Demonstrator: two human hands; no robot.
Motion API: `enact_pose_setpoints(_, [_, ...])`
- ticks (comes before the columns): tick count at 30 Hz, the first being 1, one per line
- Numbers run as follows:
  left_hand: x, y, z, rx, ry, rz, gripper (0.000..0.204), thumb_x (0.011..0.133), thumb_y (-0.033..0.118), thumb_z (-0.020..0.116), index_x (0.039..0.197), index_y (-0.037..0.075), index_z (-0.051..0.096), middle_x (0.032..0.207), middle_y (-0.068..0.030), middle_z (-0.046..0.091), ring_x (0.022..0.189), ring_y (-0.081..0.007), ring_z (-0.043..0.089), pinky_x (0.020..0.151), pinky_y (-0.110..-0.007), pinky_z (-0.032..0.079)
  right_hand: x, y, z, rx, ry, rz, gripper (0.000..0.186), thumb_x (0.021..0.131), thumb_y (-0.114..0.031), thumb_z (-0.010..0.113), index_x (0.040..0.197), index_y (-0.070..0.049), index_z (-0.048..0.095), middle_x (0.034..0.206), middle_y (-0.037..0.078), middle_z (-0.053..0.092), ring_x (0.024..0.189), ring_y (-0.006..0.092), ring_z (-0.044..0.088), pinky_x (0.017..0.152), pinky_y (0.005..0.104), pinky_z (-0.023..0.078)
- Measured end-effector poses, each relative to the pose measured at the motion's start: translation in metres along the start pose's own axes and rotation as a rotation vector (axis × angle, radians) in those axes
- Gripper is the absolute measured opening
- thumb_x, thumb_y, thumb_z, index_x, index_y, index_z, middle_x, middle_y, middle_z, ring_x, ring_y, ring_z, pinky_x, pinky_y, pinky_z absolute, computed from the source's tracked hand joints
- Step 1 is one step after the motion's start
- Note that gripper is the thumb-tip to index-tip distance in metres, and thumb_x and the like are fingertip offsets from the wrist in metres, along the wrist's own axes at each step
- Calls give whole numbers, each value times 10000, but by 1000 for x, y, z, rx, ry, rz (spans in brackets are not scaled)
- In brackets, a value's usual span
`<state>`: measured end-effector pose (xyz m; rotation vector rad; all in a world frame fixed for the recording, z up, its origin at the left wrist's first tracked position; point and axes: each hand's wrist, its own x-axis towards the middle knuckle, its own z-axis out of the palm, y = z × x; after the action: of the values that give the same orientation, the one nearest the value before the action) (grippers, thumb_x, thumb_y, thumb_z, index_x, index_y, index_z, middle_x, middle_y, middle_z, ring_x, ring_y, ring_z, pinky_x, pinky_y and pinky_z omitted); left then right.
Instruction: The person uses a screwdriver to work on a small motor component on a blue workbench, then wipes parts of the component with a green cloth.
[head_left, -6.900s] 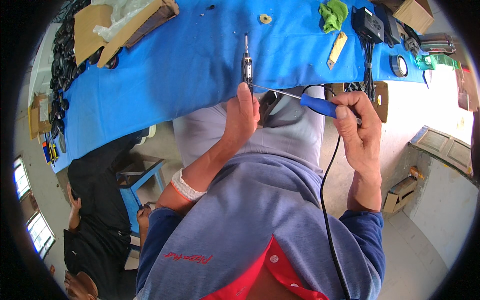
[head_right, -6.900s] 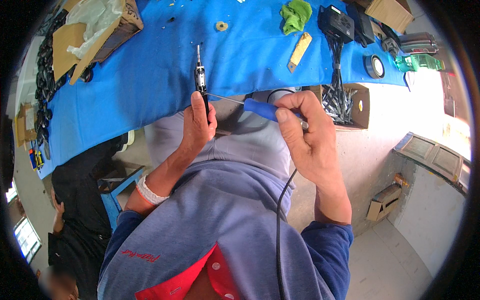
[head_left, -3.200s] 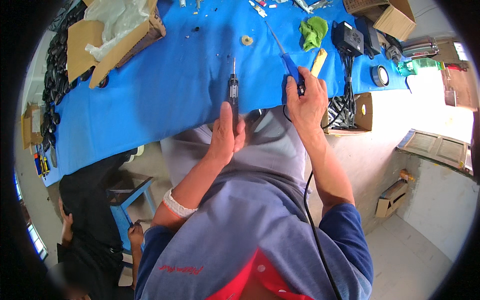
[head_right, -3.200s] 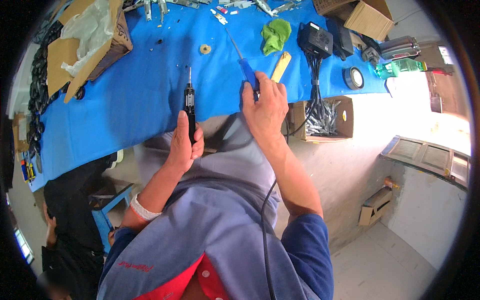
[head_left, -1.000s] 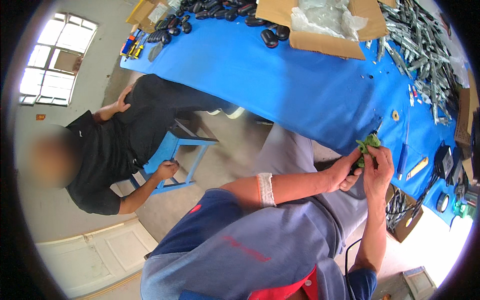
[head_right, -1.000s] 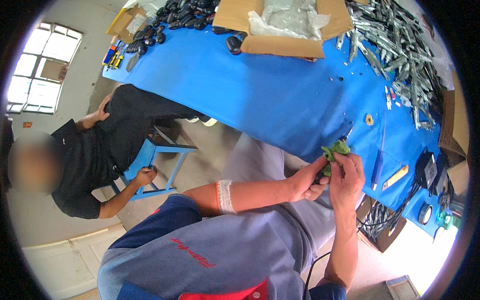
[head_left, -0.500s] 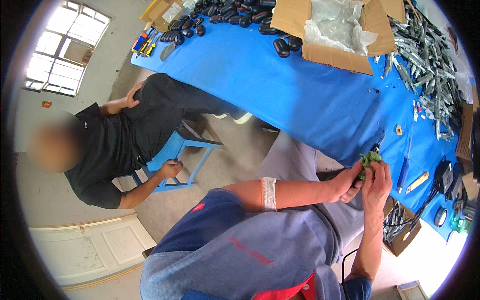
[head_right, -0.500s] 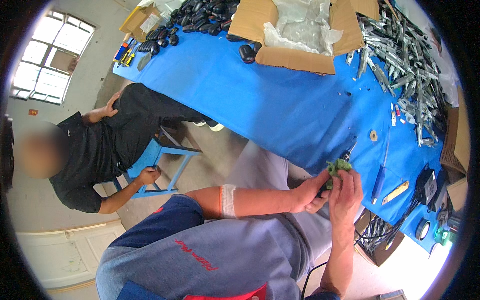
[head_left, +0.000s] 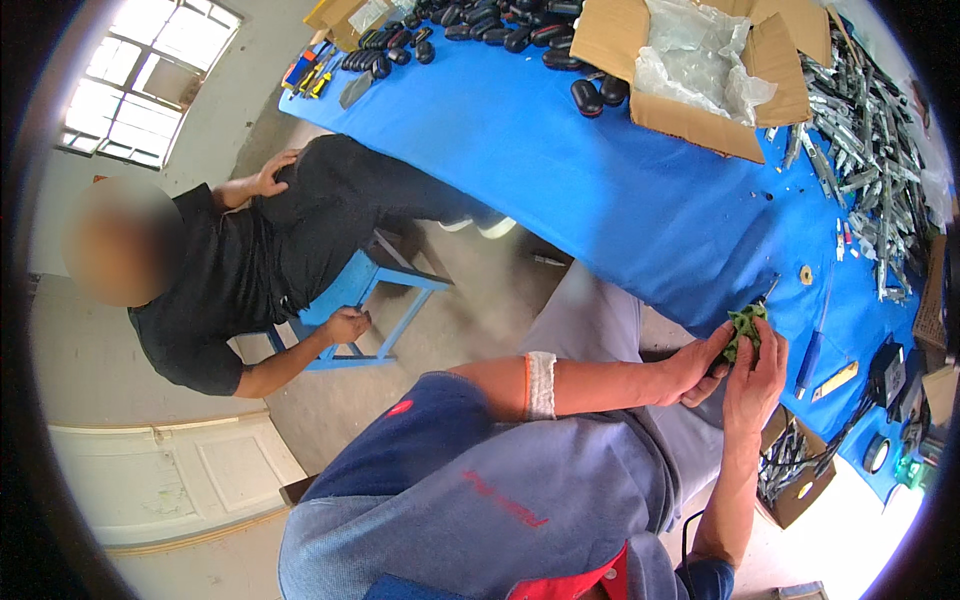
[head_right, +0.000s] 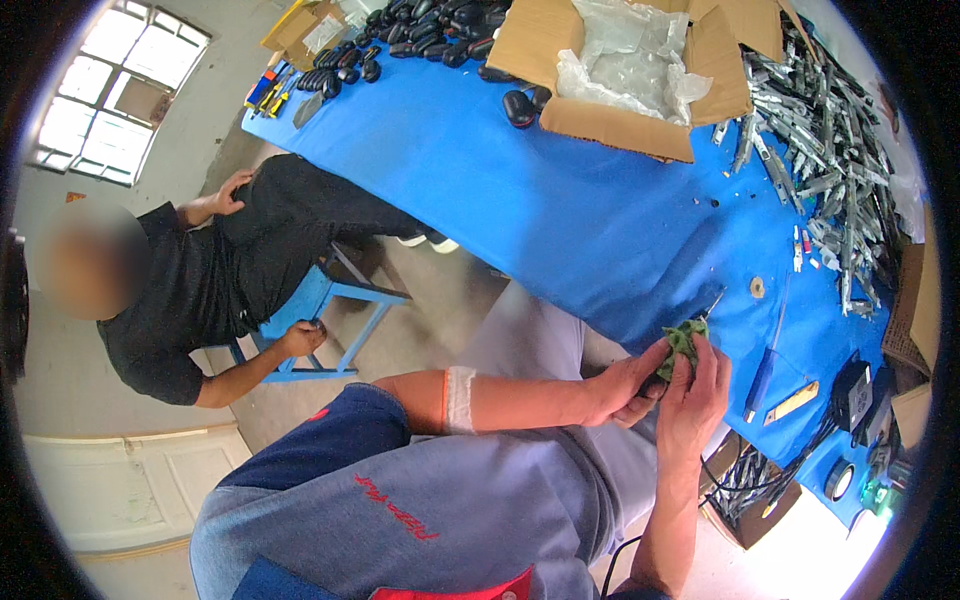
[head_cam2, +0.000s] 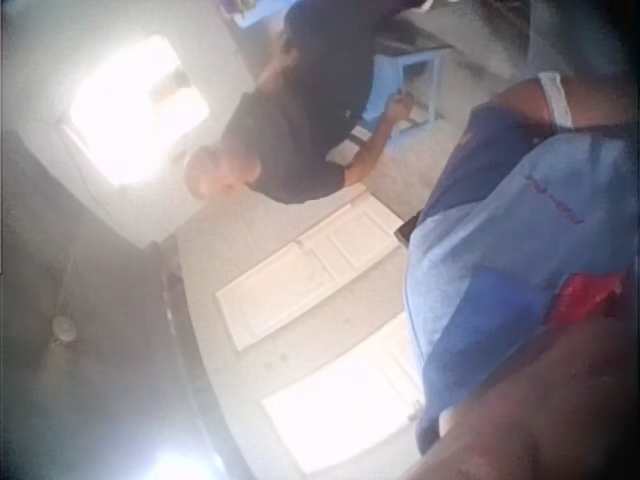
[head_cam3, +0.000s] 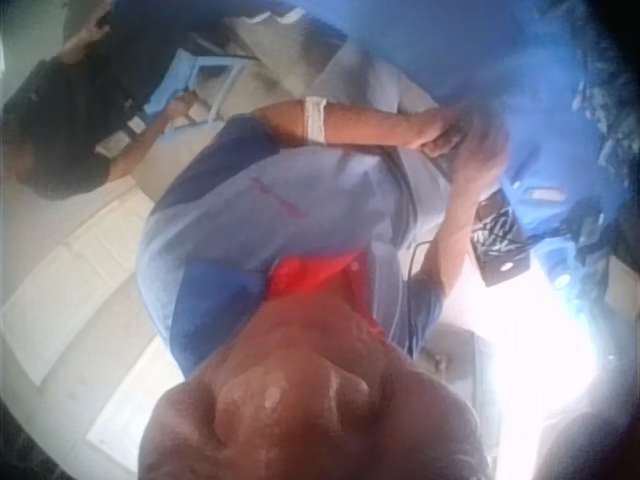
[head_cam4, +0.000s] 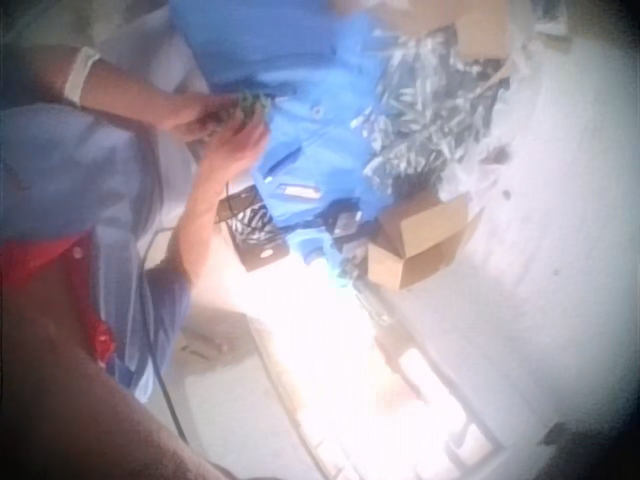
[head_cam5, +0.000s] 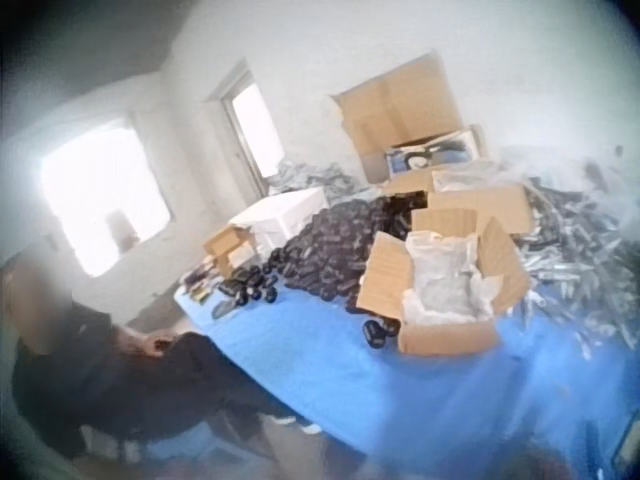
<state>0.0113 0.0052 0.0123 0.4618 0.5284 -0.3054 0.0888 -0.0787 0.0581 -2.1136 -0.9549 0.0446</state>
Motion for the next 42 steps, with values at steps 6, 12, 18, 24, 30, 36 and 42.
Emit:
enact_pose_setpoints(6, [8, -10, -7, 21, 44, 91, 598, 844, 702, 254, 605, 163, 347, 448, 60, 285, 326, -68, 200, 325, -246, 126, -7, 5, -4, 38, -125, -86, 160, 796, -14, 543, 947, 34, 570, 921, 176, 570, 832, 327, 569, 749, 366, 455])
enact_pose_setpoints(12, [6, -1, 1, 50, 61, -37, 635, 802, 748, 279, 575, 159, 352, 424, 61, 259, 304, -74, 184, 312, -254, 122, 13, 16, -12, 138, -39, 39, 180, 808, -2, 542, 983, 36, 542, 915, 150, 566, 834, 284, 565, 754, 336, 453])
enact_pose_setpoints(18, [15, -15, -12, 76, 118, 94, 603, 820, 712, 314, 568, 166, 358, 431, 69, 258, 310, -82, 203, 321, -252, 120, 0, 7, 9, 37, -78, -97, 143, 819, -29, 546, 955, 16, 551, 911, 162, 551, 830, 327, 554, 732, 374, 449])
enact_pose_setpoints(24, [7, -13, -4, 61, 193, 84, 594, 820, 712, 312, 572, 176, 376, 448, 63, 277, 333, -93, 226, 337, -261, 136, -5, 6, 4, 49, -54, -77, 157, 831, -48, 557, 965, 33, 561, 911, 167, 574, 831, 324, 561, 732, 373, 451])
enact_pose_setpoints(30, [24, -21, -5, 160, 169, 98, 455, 882, 570, 314, 652, 195, 430, 511, 49, 368, 388, -97, 288, 359, -260, 179, -7, 20, 5, 21, -39, -45, 211, 761, -28, 586, 969, 2, 590, 930, 176, 587, 861, 322, 574, 759, 371, 468])
enact_pose_setpoints(36, [4, 5, -18, -59, 62, -33, 515, 881, 614, 330, 768, 134, 480, 567, -8, 434, 448, -126, 405, 393, -265, 316, -11, 5, -42, 137, -238, -9, 122, 782, -59, 594, 893, -10, 582, 807, 173, 586, 763, 348, 580, 645, 403, 464])
enact_pose_setpoints(42, [-5, 5, -4, -21, 34, -39, 584, 851, 669, 321, 606, 144, 397, 432, 27, 252, 339, -89, 184, 342, -248, 147, 3, 43, -96, 119, 203, 250, 149, 835, -108, 601, 919, 9, 563, 706, 126, 571, 613, 214, 551, 560, 314, 430])
